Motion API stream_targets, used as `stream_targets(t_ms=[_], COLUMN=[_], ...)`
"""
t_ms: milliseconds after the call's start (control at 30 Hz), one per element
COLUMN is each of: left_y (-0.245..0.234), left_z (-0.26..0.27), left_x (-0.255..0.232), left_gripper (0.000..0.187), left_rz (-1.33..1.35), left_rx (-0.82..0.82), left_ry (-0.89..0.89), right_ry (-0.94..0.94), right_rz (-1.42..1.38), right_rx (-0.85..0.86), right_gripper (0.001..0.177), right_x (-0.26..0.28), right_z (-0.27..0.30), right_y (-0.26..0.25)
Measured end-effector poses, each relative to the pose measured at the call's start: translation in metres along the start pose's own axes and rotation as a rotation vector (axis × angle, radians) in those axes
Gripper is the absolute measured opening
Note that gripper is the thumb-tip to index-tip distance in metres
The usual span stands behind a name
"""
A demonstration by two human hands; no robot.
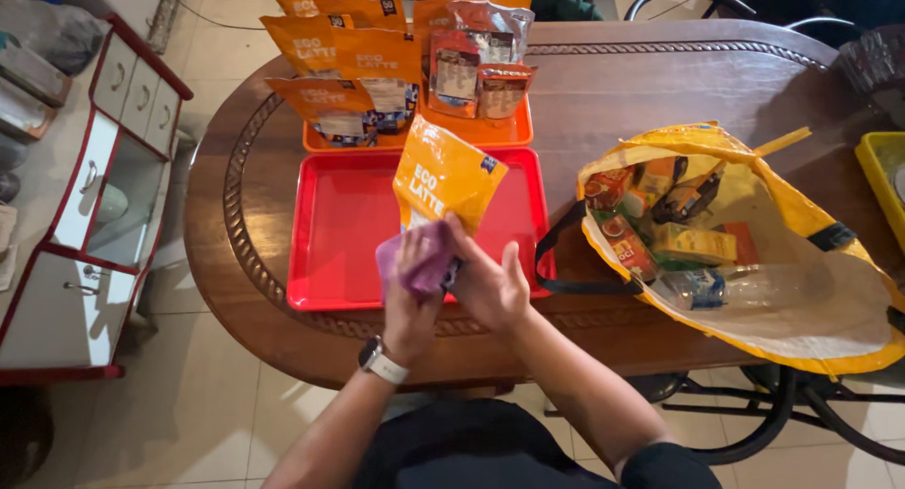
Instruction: The person sorts various food pouches from a yellow bag into orange trays on a table, wiping each pouch with a purple cloth by hand before placing it down.
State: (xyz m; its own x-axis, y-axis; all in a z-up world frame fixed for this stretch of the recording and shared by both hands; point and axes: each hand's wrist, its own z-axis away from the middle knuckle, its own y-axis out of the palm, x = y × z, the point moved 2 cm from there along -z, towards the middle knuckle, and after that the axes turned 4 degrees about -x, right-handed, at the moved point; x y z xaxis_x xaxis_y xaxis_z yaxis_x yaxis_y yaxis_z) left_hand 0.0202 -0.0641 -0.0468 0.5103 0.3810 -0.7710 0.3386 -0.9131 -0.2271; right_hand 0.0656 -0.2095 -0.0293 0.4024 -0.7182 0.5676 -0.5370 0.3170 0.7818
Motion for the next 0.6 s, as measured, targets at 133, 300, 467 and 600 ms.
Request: stream_targets(t_ms=[133,300,467,600], left_y=[0.006,0.008,0.022,0.02], left_z=[0.001,-0.017,0.005,0.009], left_x=[-0.003,0.045,0.009,-0.017], left_gripper=[0.048,0.041,0.054,0.041], left_rz=[-0.121,0.428,0.524,-0.19], left_rx=[0.124,-0.065,-0.037,0.15], left_ry=[0.11,-0.473,-0.494,-0.112], right_ry=[0.016,0.039,-0.011,-0.032], right_rz=[-0.175,0.014,-0.073,-0.019], right_rx=[0.025,-0.046,-0.101,-0.078], right_gripper=[0.096,0.105,0.103,0.103], right_x=[0.007,0.005,0.015,0.024], right_z=[-0.003,0.013,0.008,0.009], right_y=[-0.002,0.016,0.0,-0.005])
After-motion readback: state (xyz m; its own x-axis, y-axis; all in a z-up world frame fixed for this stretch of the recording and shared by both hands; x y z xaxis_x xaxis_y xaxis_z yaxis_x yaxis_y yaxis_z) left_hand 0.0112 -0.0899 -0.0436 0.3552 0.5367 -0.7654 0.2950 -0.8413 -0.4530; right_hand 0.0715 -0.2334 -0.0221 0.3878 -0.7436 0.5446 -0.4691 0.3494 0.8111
